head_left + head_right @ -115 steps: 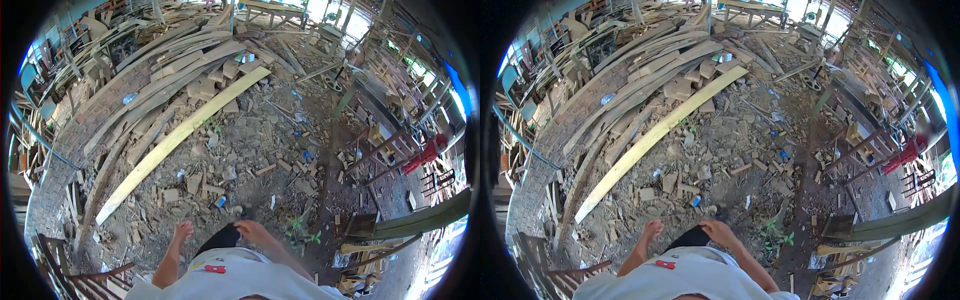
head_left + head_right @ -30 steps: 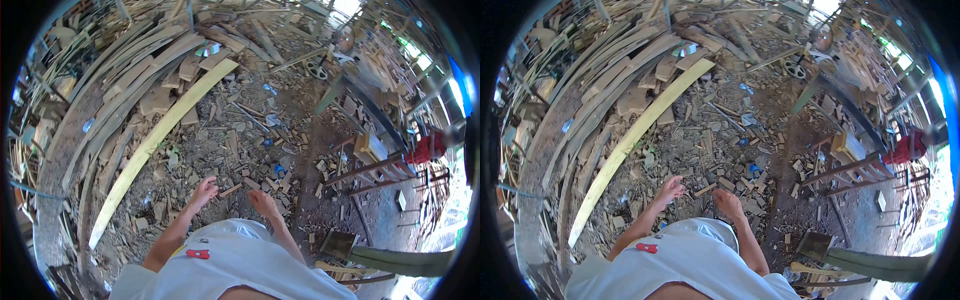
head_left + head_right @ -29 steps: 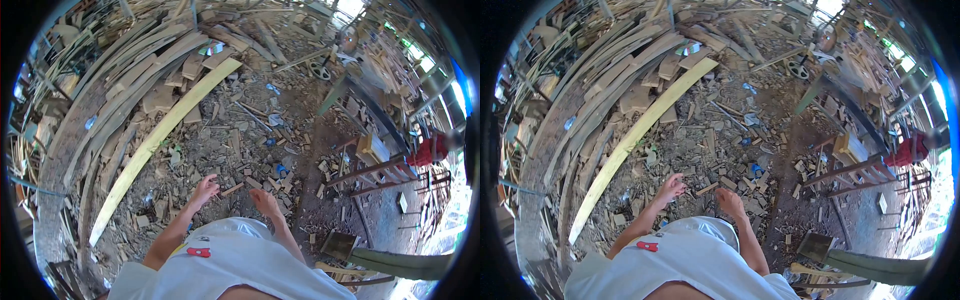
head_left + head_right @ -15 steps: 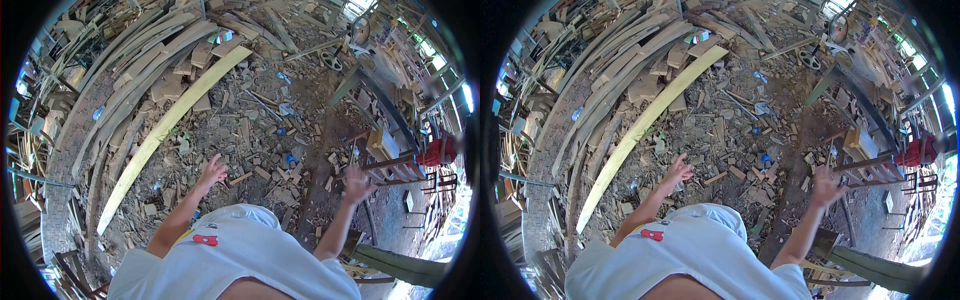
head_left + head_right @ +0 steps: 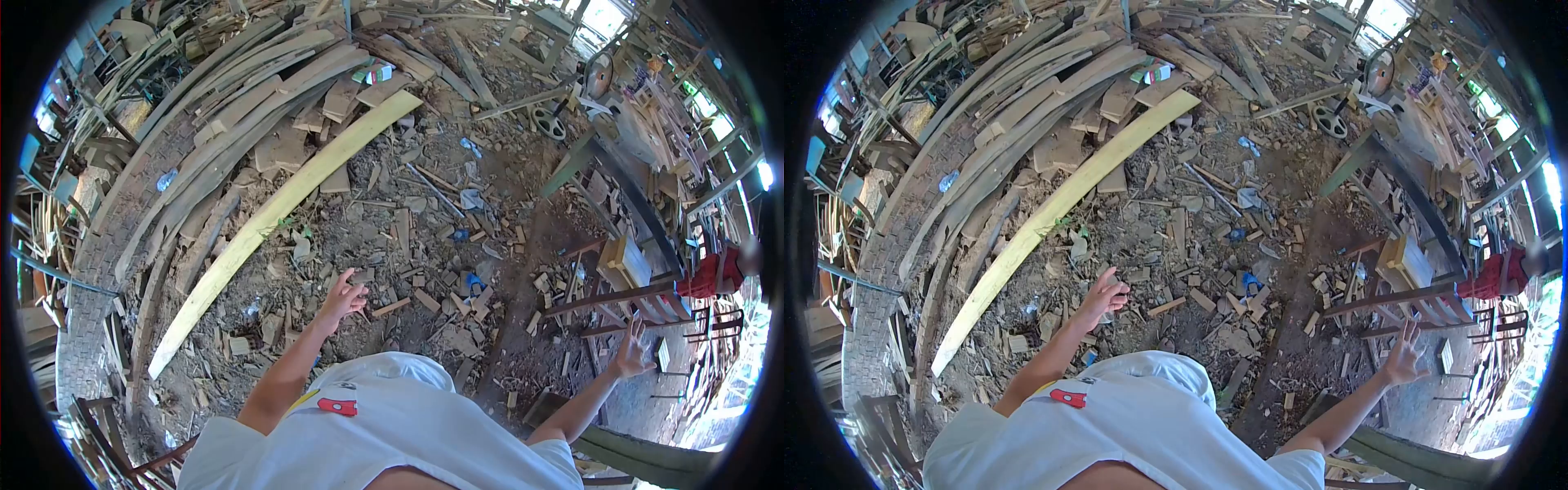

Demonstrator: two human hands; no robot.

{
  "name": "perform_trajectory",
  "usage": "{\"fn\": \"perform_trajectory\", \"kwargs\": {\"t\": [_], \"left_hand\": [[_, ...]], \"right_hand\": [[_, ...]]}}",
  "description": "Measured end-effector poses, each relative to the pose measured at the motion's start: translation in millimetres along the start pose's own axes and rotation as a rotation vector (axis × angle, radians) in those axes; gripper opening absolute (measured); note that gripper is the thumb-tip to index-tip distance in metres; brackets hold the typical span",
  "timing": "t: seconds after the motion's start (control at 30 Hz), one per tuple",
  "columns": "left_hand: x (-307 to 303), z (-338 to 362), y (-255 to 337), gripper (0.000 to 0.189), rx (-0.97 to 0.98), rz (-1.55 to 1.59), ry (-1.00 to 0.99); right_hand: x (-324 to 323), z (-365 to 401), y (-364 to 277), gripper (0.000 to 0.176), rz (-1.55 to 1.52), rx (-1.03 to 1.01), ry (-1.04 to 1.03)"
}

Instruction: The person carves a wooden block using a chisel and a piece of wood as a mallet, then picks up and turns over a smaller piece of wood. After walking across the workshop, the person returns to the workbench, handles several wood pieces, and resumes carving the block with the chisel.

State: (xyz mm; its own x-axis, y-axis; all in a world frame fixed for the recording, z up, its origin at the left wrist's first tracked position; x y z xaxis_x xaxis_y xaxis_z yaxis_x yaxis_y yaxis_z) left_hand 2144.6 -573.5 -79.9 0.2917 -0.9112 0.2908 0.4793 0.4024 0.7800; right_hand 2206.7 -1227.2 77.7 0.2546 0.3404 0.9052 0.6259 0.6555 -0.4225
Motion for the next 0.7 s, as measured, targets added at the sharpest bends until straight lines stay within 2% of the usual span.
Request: {"fn": "perform_trajectory", "kwargs": {"t": [0.1, 0.7], "left_hand": [[-1.2, 0.7, 3.0, 0.068, 0.004, -0.002, 0.014], [-19.6, 8.0, -13.2, 0.061, -0.027, 0.067, 0.077]], "right_hand": [[-7.6, -6.8, 2.1, 0.080, -0.019, 0.025, -0.005], [-26.5, -4.7, 26.6, 0.081, 0.101, 0.035, 0.094]]}}
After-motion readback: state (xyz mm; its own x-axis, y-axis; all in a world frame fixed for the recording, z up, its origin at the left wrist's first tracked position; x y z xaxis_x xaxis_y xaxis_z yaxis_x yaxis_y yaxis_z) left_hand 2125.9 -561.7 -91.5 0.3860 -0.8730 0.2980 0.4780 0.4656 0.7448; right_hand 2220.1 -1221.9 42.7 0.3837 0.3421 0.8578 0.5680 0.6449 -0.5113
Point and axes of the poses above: each hand's wrist, its own z-axis away from the middle knuckle, its own x-axis out of the palm, y = z × x, the point moved 2 cm from there along -z, towards the middle knuckle, and after that the axes turned 10 degrees about z, right-handed, at the moved point
